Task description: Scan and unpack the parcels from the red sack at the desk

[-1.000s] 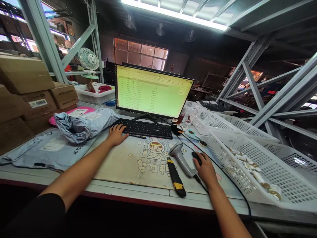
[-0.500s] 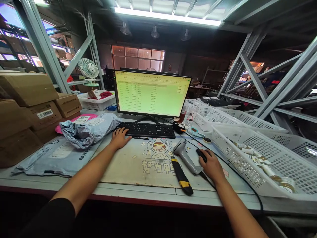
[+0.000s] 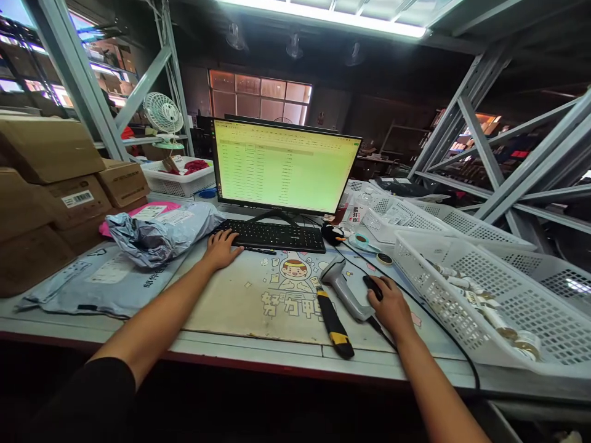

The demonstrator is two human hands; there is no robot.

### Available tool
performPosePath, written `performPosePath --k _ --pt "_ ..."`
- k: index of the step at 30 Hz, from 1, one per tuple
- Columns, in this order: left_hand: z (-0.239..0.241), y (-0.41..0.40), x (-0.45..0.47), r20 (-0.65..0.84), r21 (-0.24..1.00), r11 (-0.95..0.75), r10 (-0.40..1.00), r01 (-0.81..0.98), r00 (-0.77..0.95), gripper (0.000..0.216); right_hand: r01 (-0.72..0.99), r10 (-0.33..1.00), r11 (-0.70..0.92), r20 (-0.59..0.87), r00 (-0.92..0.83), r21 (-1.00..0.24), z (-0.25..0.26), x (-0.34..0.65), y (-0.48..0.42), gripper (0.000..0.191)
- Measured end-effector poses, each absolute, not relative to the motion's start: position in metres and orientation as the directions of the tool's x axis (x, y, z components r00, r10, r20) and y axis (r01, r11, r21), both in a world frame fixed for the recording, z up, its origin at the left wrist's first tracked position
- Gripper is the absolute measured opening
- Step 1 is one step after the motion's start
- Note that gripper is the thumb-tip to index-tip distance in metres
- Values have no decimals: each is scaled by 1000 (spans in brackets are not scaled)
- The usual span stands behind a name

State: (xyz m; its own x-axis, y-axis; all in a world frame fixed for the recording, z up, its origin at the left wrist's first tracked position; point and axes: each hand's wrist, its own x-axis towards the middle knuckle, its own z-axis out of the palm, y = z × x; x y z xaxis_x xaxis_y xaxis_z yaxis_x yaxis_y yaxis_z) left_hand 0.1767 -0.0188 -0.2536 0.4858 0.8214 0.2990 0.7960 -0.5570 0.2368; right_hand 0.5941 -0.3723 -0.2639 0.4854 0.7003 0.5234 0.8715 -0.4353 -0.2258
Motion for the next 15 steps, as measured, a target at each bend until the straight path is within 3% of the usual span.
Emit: performPosePath --k 15 --pt "-243 -27 176 269 269 -543 836 796 479 61 897 722 -346 531 442 -276 -263 593 -375 47"
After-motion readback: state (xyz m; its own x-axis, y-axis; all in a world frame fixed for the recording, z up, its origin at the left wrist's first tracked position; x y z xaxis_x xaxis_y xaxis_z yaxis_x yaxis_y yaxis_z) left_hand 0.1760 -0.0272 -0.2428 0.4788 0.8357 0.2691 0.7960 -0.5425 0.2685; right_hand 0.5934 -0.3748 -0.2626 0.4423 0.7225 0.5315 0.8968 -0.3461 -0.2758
